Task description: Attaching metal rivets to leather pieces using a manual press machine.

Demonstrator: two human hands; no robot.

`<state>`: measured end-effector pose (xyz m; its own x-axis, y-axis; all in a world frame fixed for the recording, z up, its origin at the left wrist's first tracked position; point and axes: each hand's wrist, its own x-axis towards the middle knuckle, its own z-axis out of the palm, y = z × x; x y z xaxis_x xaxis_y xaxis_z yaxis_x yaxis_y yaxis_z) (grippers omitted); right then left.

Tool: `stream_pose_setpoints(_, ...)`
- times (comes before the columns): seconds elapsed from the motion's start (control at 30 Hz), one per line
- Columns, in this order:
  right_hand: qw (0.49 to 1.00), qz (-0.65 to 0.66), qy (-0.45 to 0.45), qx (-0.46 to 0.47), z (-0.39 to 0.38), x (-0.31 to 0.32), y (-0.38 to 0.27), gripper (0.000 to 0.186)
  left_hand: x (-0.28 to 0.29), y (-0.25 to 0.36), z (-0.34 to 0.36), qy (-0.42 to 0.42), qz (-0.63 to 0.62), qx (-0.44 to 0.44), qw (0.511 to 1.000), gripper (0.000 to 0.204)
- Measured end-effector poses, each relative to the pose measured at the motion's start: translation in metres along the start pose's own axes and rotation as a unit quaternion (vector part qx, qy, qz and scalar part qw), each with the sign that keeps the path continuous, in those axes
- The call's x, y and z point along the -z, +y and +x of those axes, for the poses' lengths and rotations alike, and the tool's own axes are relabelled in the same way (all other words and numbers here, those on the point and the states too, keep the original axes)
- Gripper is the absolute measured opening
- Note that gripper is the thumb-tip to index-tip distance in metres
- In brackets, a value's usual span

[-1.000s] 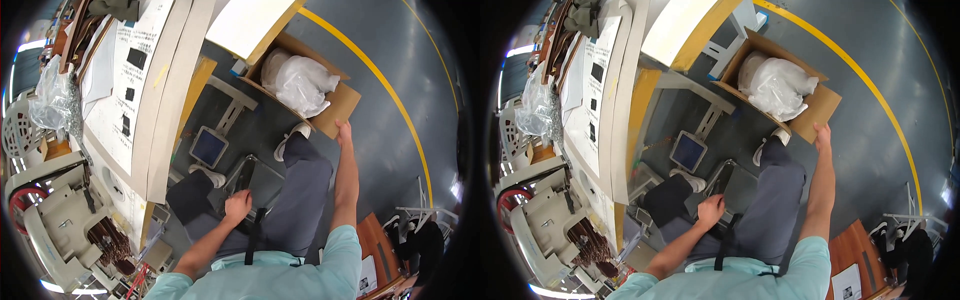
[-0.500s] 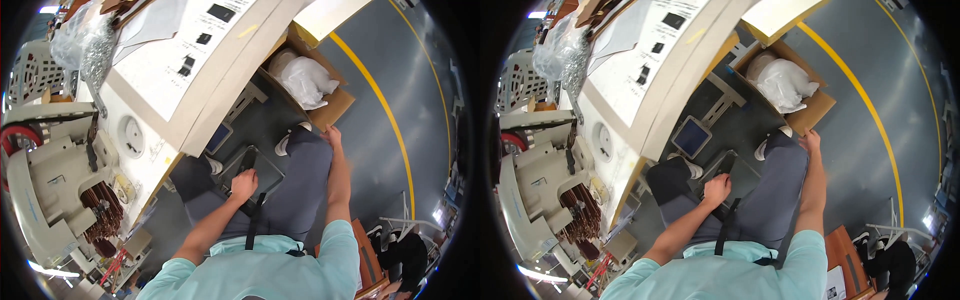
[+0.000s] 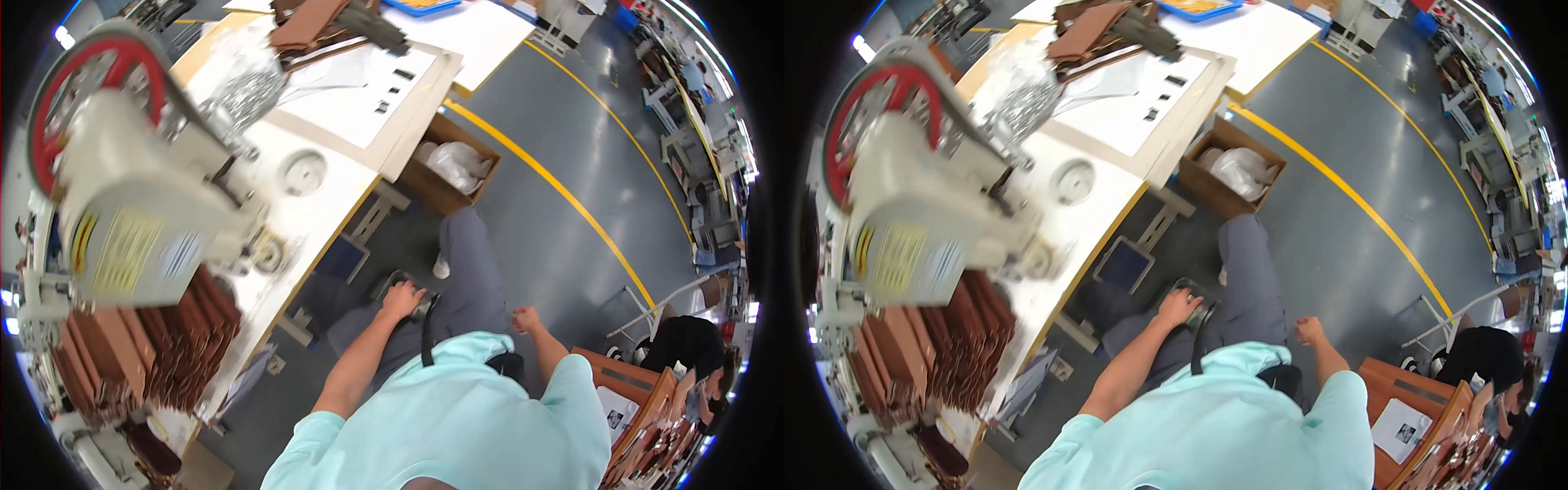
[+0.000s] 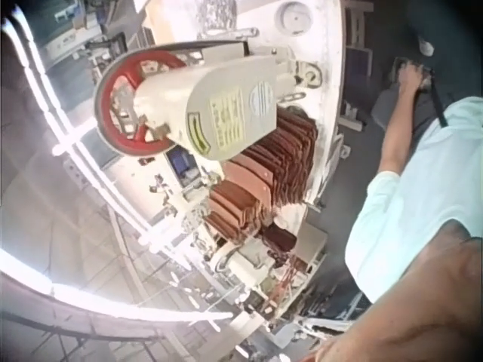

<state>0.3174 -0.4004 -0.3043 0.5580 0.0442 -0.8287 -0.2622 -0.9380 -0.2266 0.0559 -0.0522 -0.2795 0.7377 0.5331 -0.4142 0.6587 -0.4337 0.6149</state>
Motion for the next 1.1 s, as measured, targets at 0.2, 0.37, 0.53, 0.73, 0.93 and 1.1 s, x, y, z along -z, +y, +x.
stream_pose_setpoints(0.2,0.986,0.044,-0.032,0.157,-0.004,-0.033,0.091,0.031,0.035,0.0,-0.05,-0.046,0.081,0.049,0.994,0.048)
stream_pose_setpoints(0.37,0.978,-0.044,-0.053,0.196,-0.028,-0.04,0.027,0.035,0.053,-0.017,-0.084,0.018,0.127,0.032,0.991,0.035)
stream_pose_setpoints(0.53,0.943,-0.16,-0.088,0.277,-0.039,-0.024,-0.046,0.039,0.052,-0.027,-0.099,0.126,0.01,0.024,0.992,0.028)
stream_pose_setpoints(0.73,0.887,-0.283,-0.129,0.34,-0.033,-0.025,-0.159,0.041,0.055,-0.029,-0.119,0.235,-0.107,0.073,0.963,0.029)
stream_pose_setpoints(0.93,0.879,-0.186,-0.24,0.367,-0.068,-0.076,-0.316,0.01,0.052,-0.038,-0.116,0.38,-0.273,0.152,0.871,0.03)
stream_pose_setpoints(1.1,0.664,0.493,-0.463,0.32,-0.089,-0.108,-0.447,0.034,0.059,-0.038,-0.098,0.374,-0.23,0.167,0.883,0.03)
